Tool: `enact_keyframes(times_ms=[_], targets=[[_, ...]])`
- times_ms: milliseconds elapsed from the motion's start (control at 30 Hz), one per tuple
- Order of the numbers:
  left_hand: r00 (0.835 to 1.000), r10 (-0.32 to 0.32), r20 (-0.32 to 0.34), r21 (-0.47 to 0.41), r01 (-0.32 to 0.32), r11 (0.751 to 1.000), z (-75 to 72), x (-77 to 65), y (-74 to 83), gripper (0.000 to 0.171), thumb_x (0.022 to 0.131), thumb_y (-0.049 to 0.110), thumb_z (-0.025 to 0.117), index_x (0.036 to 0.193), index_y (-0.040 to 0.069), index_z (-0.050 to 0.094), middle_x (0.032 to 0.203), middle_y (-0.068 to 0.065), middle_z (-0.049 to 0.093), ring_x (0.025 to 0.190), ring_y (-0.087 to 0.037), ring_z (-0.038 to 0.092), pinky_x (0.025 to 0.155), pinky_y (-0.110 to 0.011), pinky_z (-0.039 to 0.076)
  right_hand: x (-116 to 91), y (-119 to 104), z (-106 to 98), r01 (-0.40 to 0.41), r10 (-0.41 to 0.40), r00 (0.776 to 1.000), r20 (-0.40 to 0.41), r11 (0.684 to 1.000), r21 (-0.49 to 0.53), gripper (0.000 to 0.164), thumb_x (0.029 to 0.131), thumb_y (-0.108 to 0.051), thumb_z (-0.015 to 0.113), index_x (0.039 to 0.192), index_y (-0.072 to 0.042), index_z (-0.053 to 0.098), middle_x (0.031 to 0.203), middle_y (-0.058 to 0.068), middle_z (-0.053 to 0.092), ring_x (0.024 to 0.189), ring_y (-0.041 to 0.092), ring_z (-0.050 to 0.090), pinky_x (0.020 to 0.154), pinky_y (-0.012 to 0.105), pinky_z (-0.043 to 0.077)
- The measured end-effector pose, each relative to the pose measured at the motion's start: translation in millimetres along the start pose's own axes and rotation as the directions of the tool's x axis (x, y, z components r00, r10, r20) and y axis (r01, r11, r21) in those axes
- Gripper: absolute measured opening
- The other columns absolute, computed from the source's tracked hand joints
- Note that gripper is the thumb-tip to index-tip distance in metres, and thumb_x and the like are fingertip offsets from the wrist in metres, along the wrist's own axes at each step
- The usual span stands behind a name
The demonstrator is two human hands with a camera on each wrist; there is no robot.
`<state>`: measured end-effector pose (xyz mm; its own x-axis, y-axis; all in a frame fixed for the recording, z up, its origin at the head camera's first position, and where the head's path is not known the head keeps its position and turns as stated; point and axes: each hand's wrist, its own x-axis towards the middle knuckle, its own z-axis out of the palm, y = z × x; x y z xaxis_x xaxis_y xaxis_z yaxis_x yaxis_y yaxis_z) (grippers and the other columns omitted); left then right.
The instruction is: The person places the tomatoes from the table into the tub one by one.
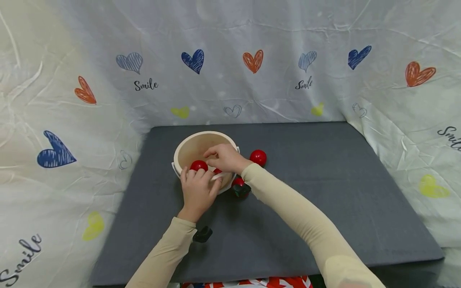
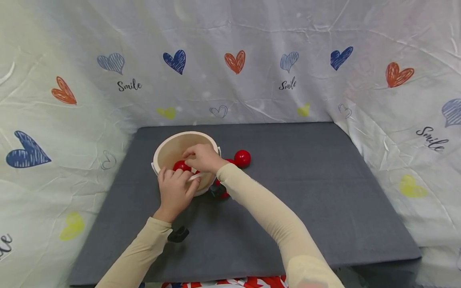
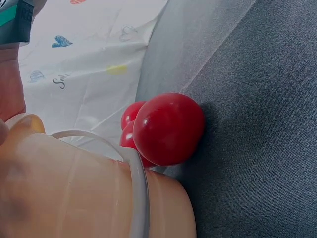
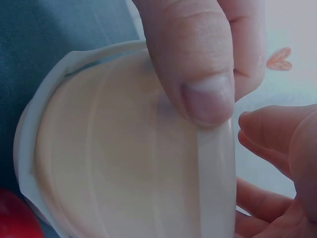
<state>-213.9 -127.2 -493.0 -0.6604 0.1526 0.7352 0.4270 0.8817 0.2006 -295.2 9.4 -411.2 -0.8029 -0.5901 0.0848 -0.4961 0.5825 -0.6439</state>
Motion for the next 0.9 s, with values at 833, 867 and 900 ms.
enact_keyframes(times_ms=[833, 867, 900], targets=[[1.000, -0.014, 0.018, -0.011, 0.015, 1.000, 1.9, 0.8, 1.2, 0.030, 0.090, 0.036, 0.066, 0.092, 0.007, 0.073, 0.087, -0.019, 0.072, 0.089, -0.041, 0.061, 0.107, -0.070, 0.036, -29, 56, -63, -0.205, 0.249, 0.942, -0.226, 0.958, 0.199, 0.035, 0.099, -0.026, 0.062, 0.130, -0.011, 0.068, 0.129, 0.010, 0.071, 0.118, 0.028, 0.066, 0.102, 0.045, 0.055], [1.000, -0.018, 0.020, -0.014, 0.018, 1.000, 1.9, 0.6, 1.1, 0.030, 0.090, 0.036, 0.066, 0.092, 0.007, 0.073, 0.088, -0.019, 0.072, 0.089, -0.041, 0.061, 0.107, -0.070, 0.035, -32, 61, -65, -0.224, 0.269, 0.935, -0.230, 0.953, 0.205, 0.035, 0.099, -0.027, 0.063, 0.131, -0.012, 0.067, 0.130, 0.010, 0.070, 0.119, 0.028, 0.065, 0.103, 0.046, 0.055], [1.000, -0.020, 0.021, -0.015, 0.020, 1.000, 1.9, 0.4, 0.8, 0.030, 0.089, 0.036, 0.066, 0.092, 0.007, 0.073, 0.088, -0.019, 0.072, 0.089, -0.041, 0.061, 0.108, -0.070, 0.035, -35, 66, -66, -0.242, 0.290, 0.928, -0.234, 0.947, 0.212, 0.036, 0.099, -0.028, 0.063, 0.131, -0.012, 0.067, 0.131, 0.010, 0.069, 0.121, 0.028, 0.064, 0.103, 0.046, 0.054]])
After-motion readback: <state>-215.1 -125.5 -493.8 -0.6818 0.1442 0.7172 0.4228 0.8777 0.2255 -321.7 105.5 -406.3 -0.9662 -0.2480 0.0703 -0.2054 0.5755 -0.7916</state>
